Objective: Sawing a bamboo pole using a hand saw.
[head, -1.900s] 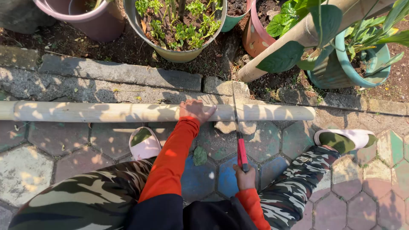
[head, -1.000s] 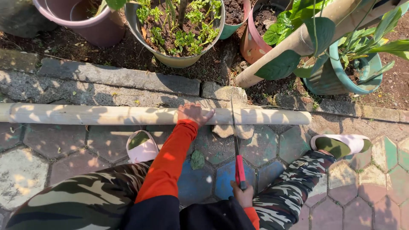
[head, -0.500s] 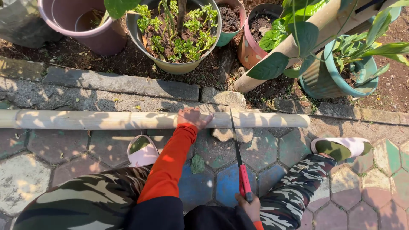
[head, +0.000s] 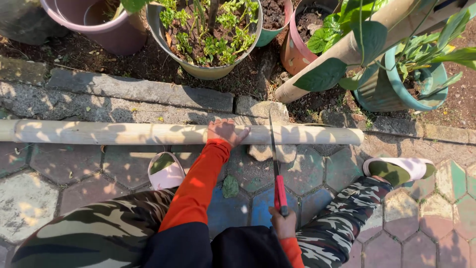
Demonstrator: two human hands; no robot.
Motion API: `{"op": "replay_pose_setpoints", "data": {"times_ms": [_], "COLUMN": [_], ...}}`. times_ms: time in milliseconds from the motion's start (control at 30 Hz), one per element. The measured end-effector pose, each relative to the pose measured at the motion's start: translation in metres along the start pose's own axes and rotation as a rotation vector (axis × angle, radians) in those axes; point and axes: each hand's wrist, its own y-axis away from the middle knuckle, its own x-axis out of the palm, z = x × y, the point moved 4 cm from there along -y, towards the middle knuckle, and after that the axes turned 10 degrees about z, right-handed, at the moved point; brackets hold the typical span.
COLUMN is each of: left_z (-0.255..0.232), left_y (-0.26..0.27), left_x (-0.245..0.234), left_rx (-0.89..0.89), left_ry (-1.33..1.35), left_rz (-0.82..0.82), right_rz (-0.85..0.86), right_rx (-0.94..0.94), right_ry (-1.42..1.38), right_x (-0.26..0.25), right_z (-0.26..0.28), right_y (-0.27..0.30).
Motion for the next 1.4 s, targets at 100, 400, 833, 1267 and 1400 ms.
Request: {"op": "replay_pose_setpoints", "data": {"times_ms": [100,400,833,1267,1400], "left_z": [-0.004,-0.004,-0.012,-0.029,-0.028], "left_y": [0.0,0.006,0.003,-0.023,-0.042], "left_x": [0.001,-0.003,0.002,0.068,0.083], "left_rx": [-0.005,-0.032,0.008,-0.106,-0.049], "left_ry": [0.001,0.015,0.014,0.172,0.165], "left_rz": [0.028,0.121,0.04,0.191,0.142], "right_rz": [-0.019,-0.02,-0.059,-0.021,-0.045], "right_rx": [-0.105,-0.118,-0.065,-0.052,-0.082], "right_ry": [0.242,0.058,0.132,0.375,0.444], "right_x": [0.015,0.028,-0.005,-0.007,0.005], "right_z": [0.047,0.034,0.02,0.039,0.065], "right_y": [-0.045,-0.071,-0.004,0.081,0.063]}}
